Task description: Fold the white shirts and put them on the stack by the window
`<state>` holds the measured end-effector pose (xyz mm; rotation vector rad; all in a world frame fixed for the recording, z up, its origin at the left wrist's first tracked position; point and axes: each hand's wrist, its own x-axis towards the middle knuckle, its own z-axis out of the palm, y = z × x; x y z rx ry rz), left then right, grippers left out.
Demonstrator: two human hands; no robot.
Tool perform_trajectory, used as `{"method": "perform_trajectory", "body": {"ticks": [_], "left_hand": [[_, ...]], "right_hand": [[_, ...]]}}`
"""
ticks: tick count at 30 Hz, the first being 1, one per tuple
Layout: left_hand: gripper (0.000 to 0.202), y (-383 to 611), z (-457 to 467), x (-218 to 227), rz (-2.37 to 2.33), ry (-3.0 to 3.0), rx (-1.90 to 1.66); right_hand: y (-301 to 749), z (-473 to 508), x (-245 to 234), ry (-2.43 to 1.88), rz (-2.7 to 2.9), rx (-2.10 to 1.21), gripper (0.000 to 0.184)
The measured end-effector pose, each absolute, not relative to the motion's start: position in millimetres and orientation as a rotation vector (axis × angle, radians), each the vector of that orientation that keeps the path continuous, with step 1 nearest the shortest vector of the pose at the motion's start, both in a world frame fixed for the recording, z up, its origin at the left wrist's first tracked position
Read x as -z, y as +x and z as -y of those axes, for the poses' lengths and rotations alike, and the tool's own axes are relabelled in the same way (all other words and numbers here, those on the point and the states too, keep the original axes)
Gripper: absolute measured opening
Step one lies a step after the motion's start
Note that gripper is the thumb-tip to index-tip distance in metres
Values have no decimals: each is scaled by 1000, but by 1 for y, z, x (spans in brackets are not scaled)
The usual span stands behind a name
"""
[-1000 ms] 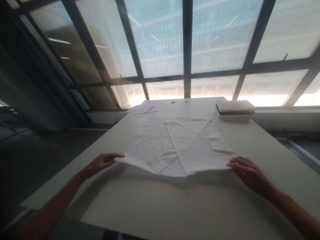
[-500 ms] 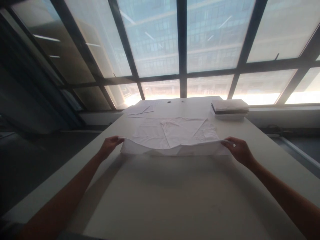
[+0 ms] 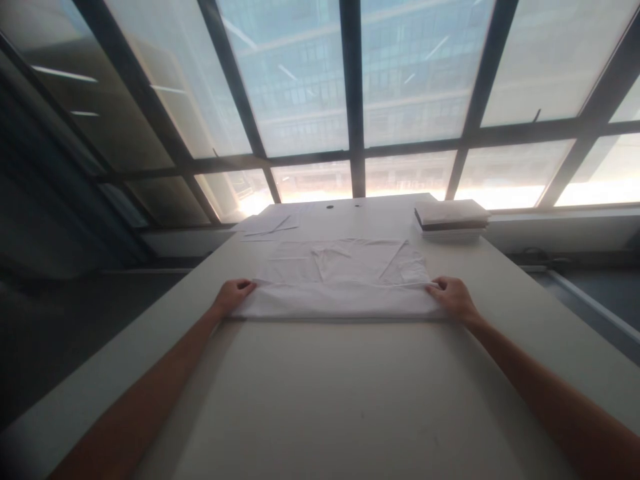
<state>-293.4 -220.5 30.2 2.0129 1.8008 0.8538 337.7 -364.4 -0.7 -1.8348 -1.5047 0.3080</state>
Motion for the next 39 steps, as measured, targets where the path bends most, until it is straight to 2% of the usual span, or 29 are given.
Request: {"method": "perform_trajectory", "body": {"ticks": [7,11,15,19,24,30,39], "left_hand": [[38,-298,223,-28,-1998,2250,-514],[42,-276,238,-42,-2125,2498,-533],[50,-203,268,-50,-1686,2743,-586],[56,-103,295,-38,-1288,2763,-340],[66,-40,306,-16,-1251,2702,-97],[65,-68,304,-8,-1430,2670,-82],[60,-192,284,-4,-1932,2487,-85]], "right_hand": [[343,369,15,-1862,1441,-226,49],[341,369,20,-1899,1462,-150,44],[339,370,21,-1927,1483,-106,41],[337,372,21,-1952,1495,-53,42],[337,374,23,-1965,1519,-22,42],[338,372,27,-1994,1515,-41,42],[332,375,22,-2028,1487,-42,41]]}}
